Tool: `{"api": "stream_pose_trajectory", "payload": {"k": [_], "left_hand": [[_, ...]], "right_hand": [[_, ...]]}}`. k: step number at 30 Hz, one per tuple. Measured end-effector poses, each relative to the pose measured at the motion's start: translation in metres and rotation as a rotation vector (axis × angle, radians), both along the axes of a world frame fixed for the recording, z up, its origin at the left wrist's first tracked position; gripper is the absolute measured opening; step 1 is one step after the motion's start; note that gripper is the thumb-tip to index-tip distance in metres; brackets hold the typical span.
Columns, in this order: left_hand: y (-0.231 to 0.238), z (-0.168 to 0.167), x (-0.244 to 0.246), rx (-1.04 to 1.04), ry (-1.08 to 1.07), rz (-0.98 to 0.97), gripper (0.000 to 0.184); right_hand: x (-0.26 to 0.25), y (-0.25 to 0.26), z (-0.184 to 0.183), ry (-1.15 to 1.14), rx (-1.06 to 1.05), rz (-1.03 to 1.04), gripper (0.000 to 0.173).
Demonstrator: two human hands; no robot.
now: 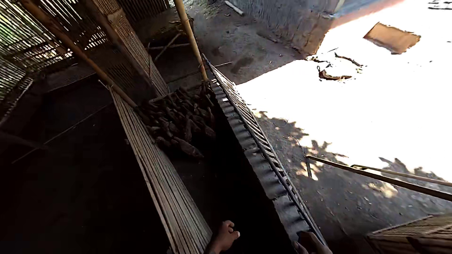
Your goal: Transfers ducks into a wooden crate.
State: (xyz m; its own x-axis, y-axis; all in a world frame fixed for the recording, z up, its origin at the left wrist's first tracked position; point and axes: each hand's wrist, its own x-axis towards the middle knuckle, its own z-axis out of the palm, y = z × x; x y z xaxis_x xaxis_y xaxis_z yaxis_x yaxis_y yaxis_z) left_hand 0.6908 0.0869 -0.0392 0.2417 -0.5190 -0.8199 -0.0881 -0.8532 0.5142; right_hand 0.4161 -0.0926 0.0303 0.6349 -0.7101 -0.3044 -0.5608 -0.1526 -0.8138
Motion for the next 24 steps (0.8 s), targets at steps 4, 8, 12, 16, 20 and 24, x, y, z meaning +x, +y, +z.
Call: {"api": "stream_pose_trajectory", "payload": {"k": [4,8,12,16,20,24], "left_hand": [[0.038,-0.010,0.074,-0.053,-0.019,0.329,0.067],[0.052,-0.008,0.117,-0.074,0.015,0.491,0.080],[0.036,-0.012,0.168,-0.122,0.058,0.594,0.092],[-0.002,-0.047,0.261,-0.161,0.060,0.753,0.102],[-0.064,-0.139,0.416,-0.166,-0.050,0.861,0.115],[-0.108,-0.286,0.621,-0.032,-0.301,1.011,0.119]], "right_hand": [[0.131,-0.053,-0.030,-0.011,-0.022,0.179,0.051],[0.249,-0.098,-0.053,-0.011,0.012,0.208,0.053],[0.359,-0.143,-0.080,0.045,0.073,0.162,0.062],[0.490,-0.208,-0.143,0.147,0.151,0.191,0.078],[0.668,-0.294,-0.240,0.217,0.140,0.256,0.091],[0.858,-0.368,-0.354,0.287,0.044,0.419,0.105]]}}
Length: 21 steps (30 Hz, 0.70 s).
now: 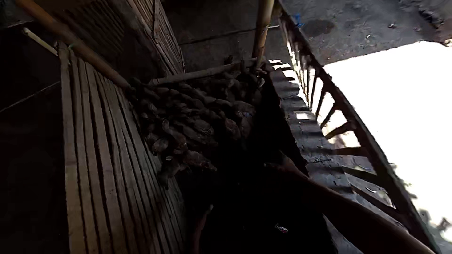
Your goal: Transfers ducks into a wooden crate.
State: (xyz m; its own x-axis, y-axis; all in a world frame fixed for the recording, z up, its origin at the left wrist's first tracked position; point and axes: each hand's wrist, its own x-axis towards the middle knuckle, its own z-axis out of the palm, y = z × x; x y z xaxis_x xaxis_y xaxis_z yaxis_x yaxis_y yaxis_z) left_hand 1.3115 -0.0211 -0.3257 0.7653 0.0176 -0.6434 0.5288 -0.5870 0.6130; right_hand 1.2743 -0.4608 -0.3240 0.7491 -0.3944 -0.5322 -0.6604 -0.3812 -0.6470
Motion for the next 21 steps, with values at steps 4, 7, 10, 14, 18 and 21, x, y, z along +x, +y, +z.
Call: {"api": "stream_pose_trajectory", "payload": {"k": [4,7,10,14,18,21], "left_hand": [[-0.017,-0.075,0.190,0.103,-0.265,0.218,0.119],[-0.003,-0.132,0.289,0.184,-0.396,0.303,0.122],[0.003,-0.166,0.354,0.143,-0.347,0.309,0.115],[-0.012,-0.204,0.391,0.220,-0.317,0.262,0.076],[-0.027,-0.223,0.393,0.237,-0.215,0.183,0.069],[-0.039,-0.218,0.393,0.190,-0.109,0.061,0.064]], "right_hand": [[0.166,-0.029,-0.075,-0.060,-0.114,0.139,0.104],[0.272,-0.026,-0.127,-0.136,-0.176,0.233,0.114],[0.364,-0.006,-0.170,-0.263,-0.200,0.396,0.131],[0.435,0.078,-0.221,-0.297,-0.311,0.716,0.135],[0.439,0.183,-0.247,-0.148,-0.250,0.894,0.134],[0.437,0.226,-0.271,-0.191,0.061,0.675,0.127]]}}
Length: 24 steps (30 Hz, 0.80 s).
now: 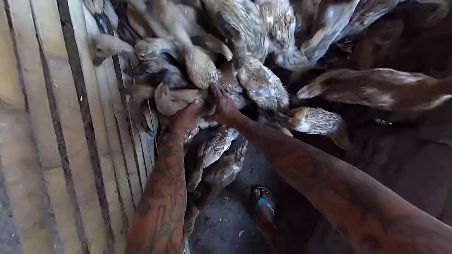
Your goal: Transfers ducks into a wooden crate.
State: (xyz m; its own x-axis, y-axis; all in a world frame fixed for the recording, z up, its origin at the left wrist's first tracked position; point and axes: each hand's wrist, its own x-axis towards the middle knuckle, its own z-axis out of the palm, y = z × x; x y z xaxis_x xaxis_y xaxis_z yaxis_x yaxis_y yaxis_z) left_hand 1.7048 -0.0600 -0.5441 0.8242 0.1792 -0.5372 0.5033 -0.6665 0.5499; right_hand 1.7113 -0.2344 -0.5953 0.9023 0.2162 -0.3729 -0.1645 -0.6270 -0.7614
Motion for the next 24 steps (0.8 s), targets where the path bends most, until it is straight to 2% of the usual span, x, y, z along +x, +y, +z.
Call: {"api": "stream_pose_trajectory", "payload": {"k": [2,3,5,6,7,8,9,10,11,12,13,15,17,18,19,20,21,24], "left_hand": [[-0.001,-0.007,-0.014,-0.120,-0.133,-0.010,0.046],[-0.003,-0.008,-0.021,-0.196,-0.196,0.003,0.045],[-0.008,-0.004,-0.040,-0.255,-0.163,0.025,0.054],[-0.007,0.000,-0.055,-0.236,-0.092,0.018,0.059],[-0.006,0.002,-0.070,-0.229,-0.047,0.022,0.057],[-0.007,0.002,-0.085,-0.259,-0.022,0.059,0.052],[-0.007,0.002,-0.104,-0.314,-0.009,0.111,0.050],[-0.006,0.002,-0.124,-0.377,-0.023,0.163,0.051],[-0.004,0.002,-0.143,-0.424,-0.041,0.210,0.052],[-0.001,0.003,-0.159,-0.446,-0.046,0.243,0.054],[0.002,0.005,-0.168,-0.437,-0.051,0.255,0.055],[0.001,0.009,-0.179,-0.448,-0.086,0.295,0.051],[-0.013,0.004,-0.182,-0.581,-0.157,0.418,0.045],[-0.020,0.006,-0.178,-0.648,-0.177,0.417,0.044],[-0.026,0.009,-0.174,-0.693,-0.188,0.372,0.045],[-0.034,0.011,-0.175,-0.706,-0.196,0.312,0.047],[-0.044,0.015,-0.176,-0.685,-0.207,0.249,0.051],[-0.068,0.013,-0.175,-0.640,-0.286,0.258,0.062]], "right_hand": [[-0.006,0.013,-0.004,-0.002,-0.003,0.016,0.103],[-0.008,0.016,0.000,0.005,-0.040,0.072,0.093],[-0.031,0.010,0.011,0.044,-0.025,0.117,0.094],[-0.054,0.002,0.017,0.065,0.065,0.067,0.090],[-0.076,-0.011,0.022,0.076,0.217,-0.053,0.080],[-0.093,-0.031,0.023,0.072,0.399,-0.258,0.069],[-0.105,-0.057,0.024,0.017,0.529,-0.510,0.061],[-0.104,-0.088,0.023,-0.074,0.574,-0.767,0.059],[-0.090,-0.120,0.023,-0.160,0.529,-0.938,0.068],[-0.069,-0.146,0.024,-0.233,0.458,-1.018,0.082],[-0.042,-0.161,0.026,-0.259,0.386,-1.016,0.094],[0.010,-0.158,0.034,-0.134,0.136,-0.850,0.121],[0.051,-0.145,0.030,0.012,-0.197,-0.717,0.128],[0.070,-0.144,0.028,0.057,-0.255,-0.700,0.126],[0.083,-0.141,0.030,0.086,-0.278,-0.697,0.116],[0.091,-0.137,0.032,0.119,-0.296,-0.693,0.097],[0.093,-0.137,0.032,0.166,-0.331,-0.669,0.085],[0.087,-0.139,0.031,0.250,-0.390,-0.361,0.077]]}}
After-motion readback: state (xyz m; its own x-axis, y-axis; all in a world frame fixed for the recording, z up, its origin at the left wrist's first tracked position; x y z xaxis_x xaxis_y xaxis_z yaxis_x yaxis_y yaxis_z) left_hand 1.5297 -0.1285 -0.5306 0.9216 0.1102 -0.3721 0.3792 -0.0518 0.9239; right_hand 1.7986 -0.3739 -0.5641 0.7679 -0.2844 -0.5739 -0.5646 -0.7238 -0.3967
